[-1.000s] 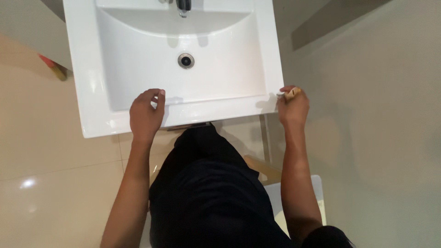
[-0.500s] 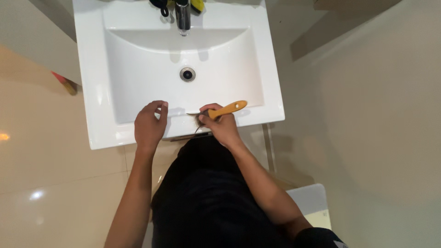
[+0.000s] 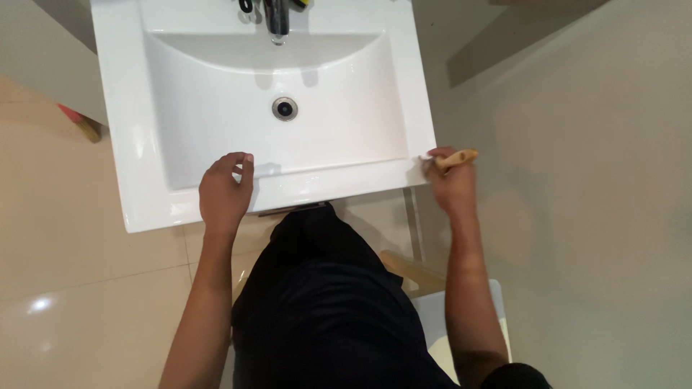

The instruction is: The person scrubs a white bathroom sink with a small brush, then wipes the basin and faucet with a yellow cloth. The sink is cleaned thoroughly from the basin to the faucet.

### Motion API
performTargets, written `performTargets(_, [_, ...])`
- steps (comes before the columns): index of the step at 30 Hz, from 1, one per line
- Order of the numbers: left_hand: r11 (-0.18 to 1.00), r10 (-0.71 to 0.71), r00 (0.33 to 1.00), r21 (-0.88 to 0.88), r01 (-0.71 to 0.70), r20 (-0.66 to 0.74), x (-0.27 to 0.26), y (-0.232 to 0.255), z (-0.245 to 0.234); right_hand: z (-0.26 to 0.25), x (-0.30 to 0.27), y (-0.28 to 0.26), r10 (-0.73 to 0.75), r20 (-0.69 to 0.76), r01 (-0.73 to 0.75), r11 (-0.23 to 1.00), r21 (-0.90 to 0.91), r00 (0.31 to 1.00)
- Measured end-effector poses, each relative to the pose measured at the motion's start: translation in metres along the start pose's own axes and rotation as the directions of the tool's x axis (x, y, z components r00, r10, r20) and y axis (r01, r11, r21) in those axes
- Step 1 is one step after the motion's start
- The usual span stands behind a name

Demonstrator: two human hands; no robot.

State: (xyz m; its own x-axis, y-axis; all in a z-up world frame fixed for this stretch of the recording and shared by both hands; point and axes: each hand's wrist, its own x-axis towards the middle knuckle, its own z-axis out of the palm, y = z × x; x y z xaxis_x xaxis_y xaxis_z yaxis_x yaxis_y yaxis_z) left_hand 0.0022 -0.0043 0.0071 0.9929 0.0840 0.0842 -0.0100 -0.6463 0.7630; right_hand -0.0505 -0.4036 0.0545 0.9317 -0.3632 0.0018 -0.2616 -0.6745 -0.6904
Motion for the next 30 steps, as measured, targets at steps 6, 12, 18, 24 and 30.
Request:
performTargets(6, [1.0, -0.006, 1.0, 0.026, 0.006, 0.003, -0.001, -0.002, 0.002, 0.067, -0.02, -0.057, 0.033, 0.171, -0.033, 0.999, -0.003, 0.985])
performTargets(12, [0.999, -0.037, 0.999, -0.003, 0.037, 0.019, 0.0, -0.002, 0.001, 0.104, -0.032, -0.104, -0.08, 0.345, 0.043, 0.993, 0.114, 0.935])
performTargets(18, [0.999, -0.021, 1.0, -0.03, 0.021, -0.002, 0.0, -0.005, 0.001, 0.099, -0.005, -0.076, -0.046, 0.274, -0.058, 0.93, 0.362, 0.961])
performTargets(24, [0.99, -0.002, 0.997, -0.143, -0.009, -0.077, 0.0, -0.014, -0.001, 0.069, 0.047, -0.021, 0.011, -0.024, -0.003, 0.956, 0.294, 1.0])
performTargets(30, [0.994, 0.035, 0.971, -0.094, -0.059, -0.236, 0.007, -0.038, -0.022, 0.081, 0.046, -0.031, -0.088, 0.047, 0.091, 0.994, -0.062, 0.995])
